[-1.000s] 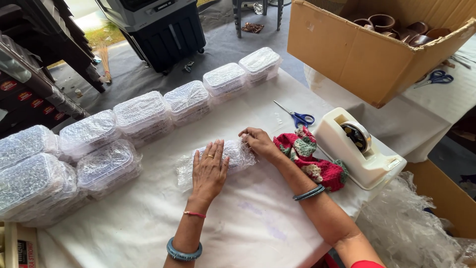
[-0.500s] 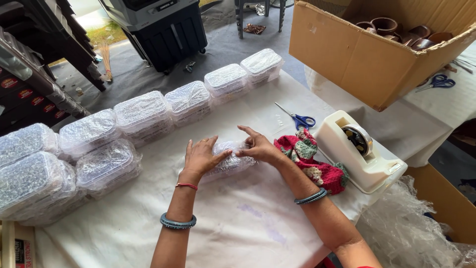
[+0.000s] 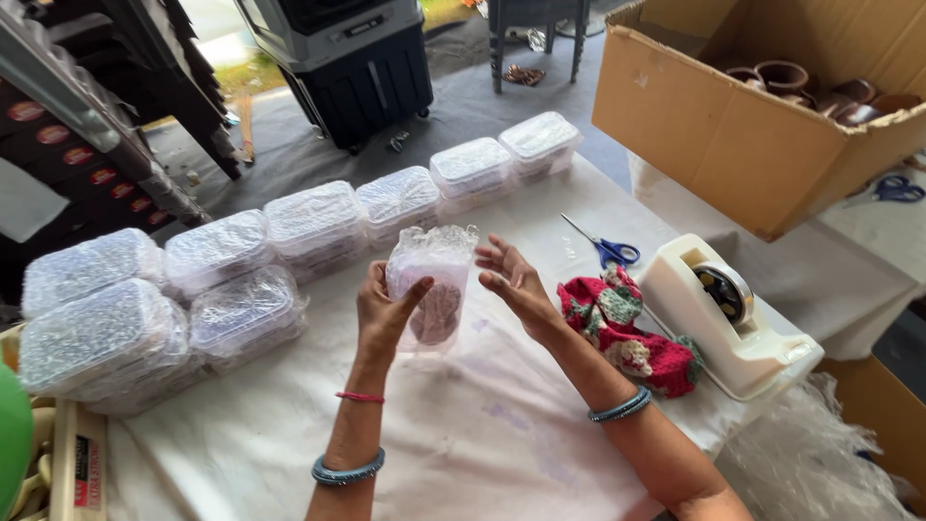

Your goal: The person wraps a small plastic container containing wooden items in bubble wrap. They fold the wrap around the container, secure it with tape from a dispenser, and place the finished package on a stack of similar items.

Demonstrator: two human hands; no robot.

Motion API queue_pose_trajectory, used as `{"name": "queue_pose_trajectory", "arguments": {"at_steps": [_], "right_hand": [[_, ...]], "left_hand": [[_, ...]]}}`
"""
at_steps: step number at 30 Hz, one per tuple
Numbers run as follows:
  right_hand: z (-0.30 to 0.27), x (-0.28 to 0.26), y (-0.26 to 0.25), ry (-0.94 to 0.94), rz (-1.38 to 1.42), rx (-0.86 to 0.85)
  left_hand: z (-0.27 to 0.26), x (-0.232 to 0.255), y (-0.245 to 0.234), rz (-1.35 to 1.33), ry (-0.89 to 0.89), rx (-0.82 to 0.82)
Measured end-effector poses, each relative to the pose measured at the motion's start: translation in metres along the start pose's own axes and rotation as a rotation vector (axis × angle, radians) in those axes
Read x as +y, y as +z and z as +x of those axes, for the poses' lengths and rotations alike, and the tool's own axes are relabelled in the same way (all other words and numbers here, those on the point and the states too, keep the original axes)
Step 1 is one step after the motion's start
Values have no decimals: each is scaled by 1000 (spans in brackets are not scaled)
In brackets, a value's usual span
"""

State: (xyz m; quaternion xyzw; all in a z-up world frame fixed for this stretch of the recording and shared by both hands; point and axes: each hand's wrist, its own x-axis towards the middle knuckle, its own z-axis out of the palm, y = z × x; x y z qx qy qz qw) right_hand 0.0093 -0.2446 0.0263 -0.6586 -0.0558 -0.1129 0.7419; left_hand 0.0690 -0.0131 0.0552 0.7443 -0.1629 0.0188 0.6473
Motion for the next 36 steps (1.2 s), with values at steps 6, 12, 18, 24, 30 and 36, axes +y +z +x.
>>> {"name": "queue_pose_trajectory", "arguments": {"at_steps": [6, 12, 18, 24, 30, 36], "right_hand": [[-9, 32, 8, 27, 67, -34], [-19, -7, 30, -7, 201, -21], [-23, -18, 38, -25, 192, -100], [-22, 1, 36, -41, 152, 8], [-23, -6, 47, -147, 138, 156], [-11, -20, 69, -263, -104, 146]], "left_hand": [[-31, 13, 15, -344, 32, -76], [-37, 22, 13, -273, -7, -132], [-38, 42, 10, -156, 81, -54], [-34, 31, 5, -403, -46, -9], [-34, 30, 6, -390, -6, 15], [-30, 21, -4, -285, -32, 86]]}}
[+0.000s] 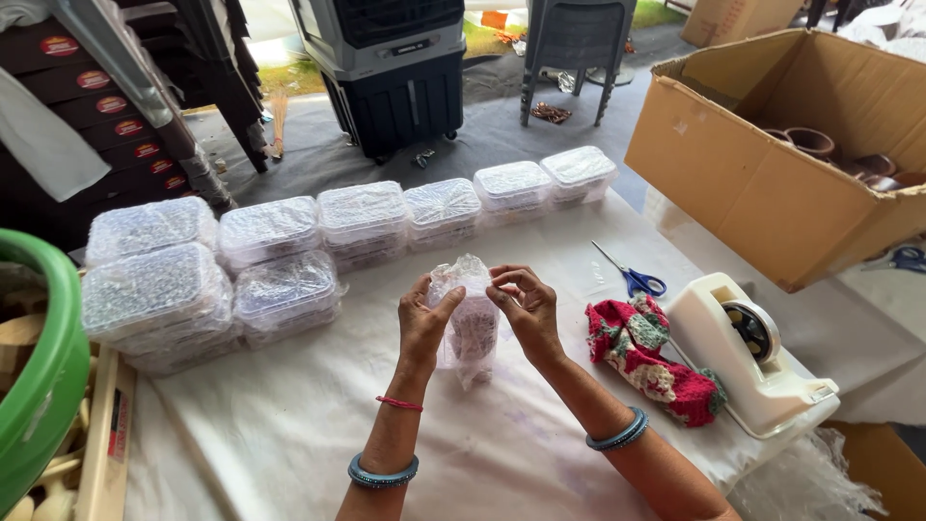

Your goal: The person wraps a small plastic container containing wooden items in bubble wrap. They fold the wrap around the container, secure it with tape from a dispenser, and place the finished package on a stack of similar items.

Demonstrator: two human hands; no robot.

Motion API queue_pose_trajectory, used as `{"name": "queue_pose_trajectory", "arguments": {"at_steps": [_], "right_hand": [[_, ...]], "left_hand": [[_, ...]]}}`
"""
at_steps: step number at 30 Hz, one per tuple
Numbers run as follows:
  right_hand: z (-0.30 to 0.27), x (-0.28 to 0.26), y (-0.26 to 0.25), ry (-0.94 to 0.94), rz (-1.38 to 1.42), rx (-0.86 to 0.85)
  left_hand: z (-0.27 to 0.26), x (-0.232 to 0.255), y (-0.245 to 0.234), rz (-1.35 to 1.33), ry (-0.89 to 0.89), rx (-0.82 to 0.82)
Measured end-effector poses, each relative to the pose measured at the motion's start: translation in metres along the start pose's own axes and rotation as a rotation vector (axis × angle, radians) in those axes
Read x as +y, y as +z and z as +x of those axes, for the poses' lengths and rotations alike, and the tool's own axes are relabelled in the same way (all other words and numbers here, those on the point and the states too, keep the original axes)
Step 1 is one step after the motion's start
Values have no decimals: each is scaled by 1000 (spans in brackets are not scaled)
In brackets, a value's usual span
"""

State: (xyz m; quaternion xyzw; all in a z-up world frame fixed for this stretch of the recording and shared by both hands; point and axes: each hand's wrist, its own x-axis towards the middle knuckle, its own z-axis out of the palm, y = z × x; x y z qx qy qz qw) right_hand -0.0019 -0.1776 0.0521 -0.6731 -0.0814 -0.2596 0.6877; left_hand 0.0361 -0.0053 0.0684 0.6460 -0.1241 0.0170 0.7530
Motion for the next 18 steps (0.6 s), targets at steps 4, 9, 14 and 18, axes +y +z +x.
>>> {"name": "queue_pose_trajectory", "arguments": {"at_steps": [4, 9, 14, 18], "right_hand": [[9, -1, 14, -33, -26, -91], [13, 22, 19, 158, 91, -42], [17, 3, 7, 131, 12, -125], [16, -6, 2, 238, 155, -253]], "left_hand": [[4, 4, -9, -137, -43, -7], [8, -6, -18, -121, -11, 9], [1, 6, -8, -113, -46, -26], [-1, 4, -4, 6, 8, -82]]}}
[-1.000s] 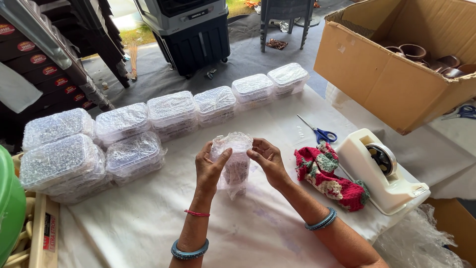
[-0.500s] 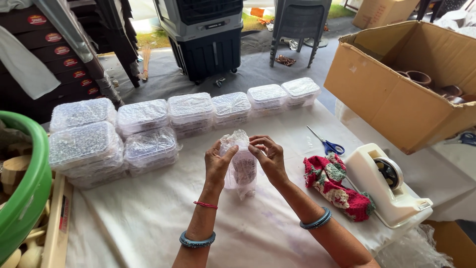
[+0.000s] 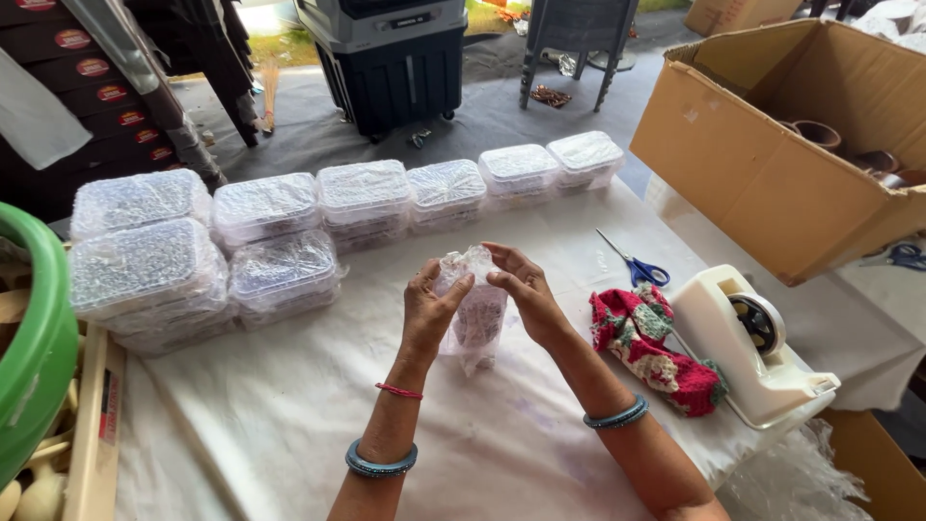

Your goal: The person wraps a small plastic container containing wooden items in bubble wrap. They fold the wrap around the container, secure it with tape from a dispenser, and place the finished package on a stack of similar items.

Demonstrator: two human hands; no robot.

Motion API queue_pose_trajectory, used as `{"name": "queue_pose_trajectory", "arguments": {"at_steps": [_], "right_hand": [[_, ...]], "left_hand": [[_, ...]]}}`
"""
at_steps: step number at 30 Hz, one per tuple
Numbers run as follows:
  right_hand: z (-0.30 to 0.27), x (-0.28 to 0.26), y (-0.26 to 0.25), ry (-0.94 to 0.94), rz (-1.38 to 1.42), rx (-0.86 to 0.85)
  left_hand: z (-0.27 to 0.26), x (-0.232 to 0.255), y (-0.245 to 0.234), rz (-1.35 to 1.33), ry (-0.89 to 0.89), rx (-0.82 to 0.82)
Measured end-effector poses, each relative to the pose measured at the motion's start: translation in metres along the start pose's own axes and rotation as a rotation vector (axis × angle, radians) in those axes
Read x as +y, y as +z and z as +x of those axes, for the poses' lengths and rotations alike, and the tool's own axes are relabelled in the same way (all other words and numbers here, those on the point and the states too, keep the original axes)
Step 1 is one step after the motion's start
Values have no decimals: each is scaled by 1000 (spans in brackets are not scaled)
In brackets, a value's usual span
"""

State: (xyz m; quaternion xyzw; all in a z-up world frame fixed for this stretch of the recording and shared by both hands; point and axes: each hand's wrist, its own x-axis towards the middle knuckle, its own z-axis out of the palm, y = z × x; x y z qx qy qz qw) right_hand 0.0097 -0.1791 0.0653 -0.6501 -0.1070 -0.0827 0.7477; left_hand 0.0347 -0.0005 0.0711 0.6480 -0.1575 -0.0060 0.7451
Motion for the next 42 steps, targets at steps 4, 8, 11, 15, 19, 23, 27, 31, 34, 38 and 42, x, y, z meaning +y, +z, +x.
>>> {"name": "queue_pose_trajectory", "arguments": {"at_steps": [4, 8, 11, 15, 19, 23, 27, 31, 34, 38, 42], "right_hand": [[1, 42, -19, 35, 99, -17], [-4, 30, -11, -51, 86, 37], [-8, 23, -2, -146, 15, 78], [-16, 10, 18, -337, -363, 202], [-19, 7, 25, -377, -433, 230], [-18, 6, 25, -331, -346, 172], [-17, 12, 19, -258, -362, 175], [-17, 10, 19, -231, -276, 166], [-15, 12, 18, -209, -230, 163], [-14, 11, 18, -202, -241, 170], [-15, 14, 18, -207, -282, 194]], "left_hand": [[0, 0, -2, 7, -6, -28], [1, -5, -4, 65, -1, -47], [-3, 4, -4, 77, 10, -55], [-4, 7, -4, 76, 4, -30], [-4, -2, -4, 50, 56, 1], [-3, -1, -3, 56, 63, 44], [5, 6, -18, 45, -103, -79], [11, 9, -47, -138, -109, -207], [11, 3, -56, -450, -181, -347], [11, -9, -52, -245, -121, -316], [12, -27, -46, -115, -35, -277]]}}
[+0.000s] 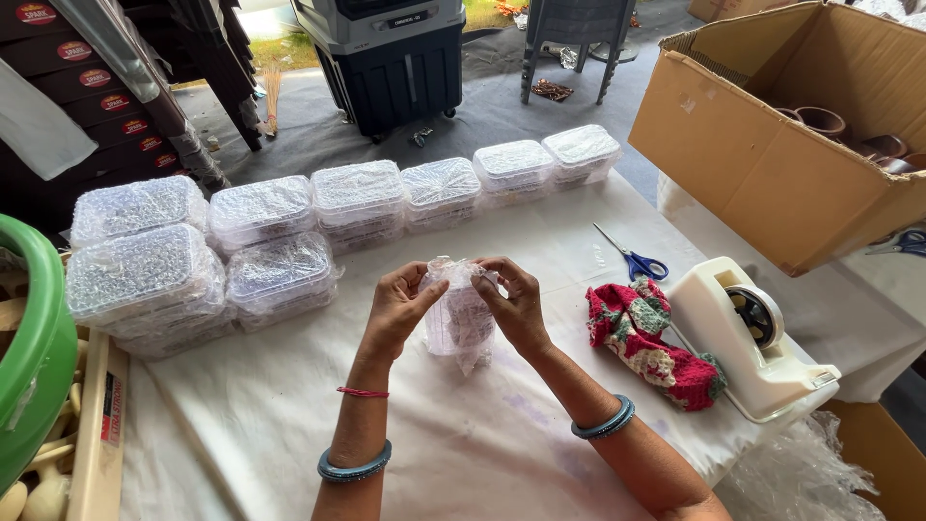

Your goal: The person wraps a small plastic container containing wooden items in bubble wrap. They fold the wrap around the container, secure it with tape from a dispenser, and place the finished package on a stack of similar items.

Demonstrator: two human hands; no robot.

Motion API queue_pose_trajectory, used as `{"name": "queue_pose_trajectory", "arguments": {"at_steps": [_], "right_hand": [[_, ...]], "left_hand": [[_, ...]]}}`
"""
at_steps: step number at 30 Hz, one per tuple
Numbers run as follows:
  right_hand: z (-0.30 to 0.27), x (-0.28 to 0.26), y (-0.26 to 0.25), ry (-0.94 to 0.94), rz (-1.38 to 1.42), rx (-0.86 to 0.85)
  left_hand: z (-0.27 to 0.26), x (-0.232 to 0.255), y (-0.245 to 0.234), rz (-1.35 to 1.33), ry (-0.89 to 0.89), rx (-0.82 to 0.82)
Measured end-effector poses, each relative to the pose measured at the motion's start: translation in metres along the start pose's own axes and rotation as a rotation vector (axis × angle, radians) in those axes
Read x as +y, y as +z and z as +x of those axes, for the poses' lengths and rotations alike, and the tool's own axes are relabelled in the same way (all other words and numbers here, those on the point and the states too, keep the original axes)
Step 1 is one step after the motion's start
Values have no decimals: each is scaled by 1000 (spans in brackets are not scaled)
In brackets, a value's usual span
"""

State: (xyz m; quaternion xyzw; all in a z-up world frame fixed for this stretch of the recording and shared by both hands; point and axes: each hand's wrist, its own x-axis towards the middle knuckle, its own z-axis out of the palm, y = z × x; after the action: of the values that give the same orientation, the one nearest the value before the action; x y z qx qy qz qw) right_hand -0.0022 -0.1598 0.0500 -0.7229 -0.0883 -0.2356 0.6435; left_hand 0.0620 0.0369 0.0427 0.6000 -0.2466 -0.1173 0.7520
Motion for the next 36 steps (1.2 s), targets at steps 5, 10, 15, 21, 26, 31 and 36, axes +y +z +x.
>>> {"name": "queue_pose_trajectory", "arguments": {"at_steps": [5, 10, 15, 21, 26, 31, 36], "right_hand": [[-3, -2, 5, -57, -67, 31], [-5, -7, 7, -213, -159, 107], [-7, -16, 8, -237, -223, 164], [-1, -3, -1, -111, -139, 157], [-7, -6, 6, -106, -81, 97], [-8, -6, 7, -128, -80, 104], [-7, -4, 6, -142, -101, 130]], "left_hand": [[-3, 18, 28, 184, 4, 233], [-13, 49, 59, 574, 327, 498], [-14, 50, 57, 853, 320, 538], [-14, 59, 23, 473, 190, 193], [-14, 49, 7, 501, 116, 112], [-12, 57, 15, 523, 85, 51], [-8, 73, 25, 783, -17, -3]]}}
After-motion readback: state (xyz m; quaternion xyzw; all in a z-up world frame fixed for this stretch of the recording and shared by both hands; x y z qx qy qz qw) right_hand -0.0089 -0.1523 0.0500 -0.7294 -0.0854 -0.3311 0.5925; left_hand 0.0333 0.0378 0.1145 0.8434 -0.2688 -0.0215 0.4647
